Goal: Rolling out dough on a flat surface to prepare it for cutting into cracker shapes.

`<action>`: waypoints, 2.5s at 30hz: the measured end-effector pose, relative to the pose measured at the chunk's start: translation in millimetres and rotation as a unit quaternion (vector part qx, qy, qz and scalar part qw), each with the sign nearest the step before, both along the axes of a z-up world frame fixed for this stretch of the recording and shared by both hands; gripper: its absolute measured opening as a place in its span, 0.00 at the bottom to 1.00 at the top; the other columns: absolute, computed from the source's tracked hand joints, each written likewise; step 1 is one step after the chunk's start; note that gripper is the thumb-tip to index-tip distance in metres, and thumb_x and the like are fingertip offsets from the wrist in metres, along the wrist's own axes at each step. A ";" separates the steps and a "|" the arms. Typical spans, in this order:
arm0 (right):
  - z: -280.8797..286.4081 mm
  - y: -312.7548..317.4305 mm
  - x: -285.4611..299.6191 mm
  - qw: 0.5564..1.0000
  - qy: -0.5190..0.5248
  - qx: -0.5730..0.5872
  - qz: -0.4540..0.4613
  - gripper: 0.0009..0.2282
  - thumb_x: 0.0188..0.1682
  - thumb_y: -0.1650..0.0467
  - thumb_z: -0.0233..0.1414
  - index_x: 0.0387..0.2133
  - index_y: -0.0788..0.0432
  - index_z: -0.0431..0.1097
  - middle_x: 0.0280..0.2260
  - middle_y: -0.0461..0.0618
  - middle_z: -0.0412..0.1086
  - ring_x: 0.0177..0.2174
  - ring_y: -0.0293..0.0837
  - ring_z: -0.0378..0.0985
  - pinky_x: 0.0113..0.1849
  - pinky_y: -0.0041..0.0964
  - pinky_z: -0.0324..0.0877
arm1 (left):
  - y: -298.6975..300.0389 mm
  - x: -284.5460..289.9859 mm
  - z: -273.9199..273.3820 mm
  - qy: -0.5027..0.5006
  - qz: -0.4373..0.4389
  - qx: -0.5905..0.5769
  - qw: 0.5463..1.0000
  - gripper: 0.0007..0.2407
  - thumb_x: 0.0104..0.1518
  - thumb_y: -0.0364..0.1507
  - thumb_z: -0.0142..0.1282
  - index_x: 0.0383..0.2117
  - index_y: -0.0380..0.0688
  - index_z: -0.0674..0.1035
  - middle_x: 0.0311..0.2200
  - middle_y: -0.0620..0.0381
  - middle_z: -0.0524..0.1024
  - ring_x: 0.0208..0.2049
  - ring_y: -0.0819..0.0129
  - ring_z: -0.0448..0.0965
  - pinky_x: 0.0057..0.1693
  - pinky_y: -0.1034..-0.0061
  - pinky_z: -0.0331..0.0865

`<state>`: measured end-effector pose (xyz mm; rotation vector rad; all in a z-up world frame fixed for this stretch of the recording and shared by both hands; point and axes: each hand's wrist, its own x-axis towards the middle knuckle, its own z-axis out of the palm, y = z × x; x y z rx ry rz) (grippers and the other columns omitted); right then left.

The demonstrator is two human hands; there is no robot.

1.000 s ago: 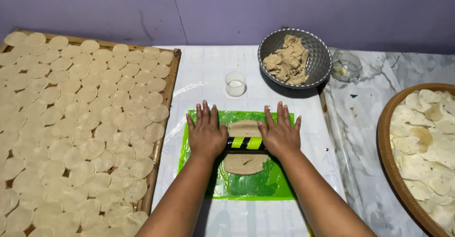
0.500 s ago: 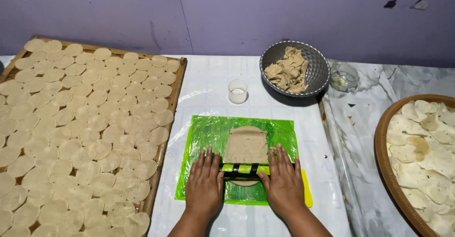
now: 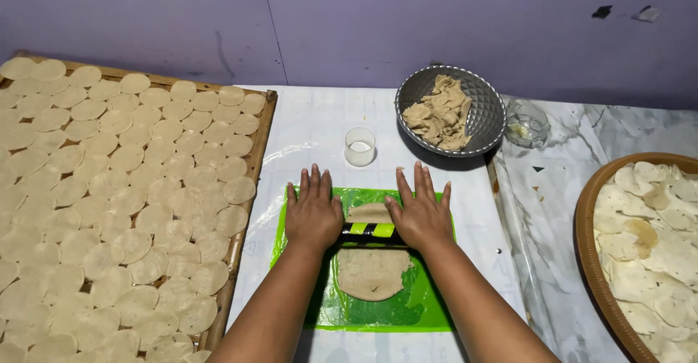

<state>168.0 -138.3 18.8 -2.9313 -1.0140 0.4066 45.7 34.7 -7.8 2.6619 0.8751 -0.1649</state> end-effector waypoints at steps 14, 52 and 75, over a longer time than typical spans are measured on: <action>-2.4 -69.5 -90.8 0.998 -0.015 0.036 0.049 0.30 0.59 0.51 0.32 0.70 0.53 0.48 0.71 0.63 0.42 0.70 0.55 0.41 0.64 0.68 0.31 | -72.9 -106.9 11.8 -0.068 -0.041 0.014 0.997 0.24 0.70 0.41 0.24 0.69 0.49 0.62 0.72 0.48 0.53 0.74 0.52 0.45 0.73 0.52 0.33; -34.4 -164.9 -163.9 0.957 -0.140 0.189 0.171 0.32 0.44 0.63 0.56 0.65 0.52 0.57 0.55 0.49 0.64 0.56 0.50 0.65 0.59 0.51 0.55 | -127.6 -212.7 -19.4 -0.222 -0.118 0.113 0.961 0.25 0.53 0.27 0.54 0.61 0.48 0.69 0.58 0.53 0.70 0.60 0.55 0.68 0.69 0.53 0.53; -6.5 -17.2 1.0 0.999 0.008 0.032 0.000 0.30 0.59 0.49 0.22 0.68 0.47 0.52 0.72 0.56 0.42 0.70 0.50 0.41 0.65 0.66 0.28 | -13.3 -2.7 4.5 -0.030 -0.048 0.044 0.997 0.26 0.69 0.43 0.25 0.71 0.46 0.57 0.74 0.47 0.50 0.75 0.52 0.44 0.74 0.52 0.33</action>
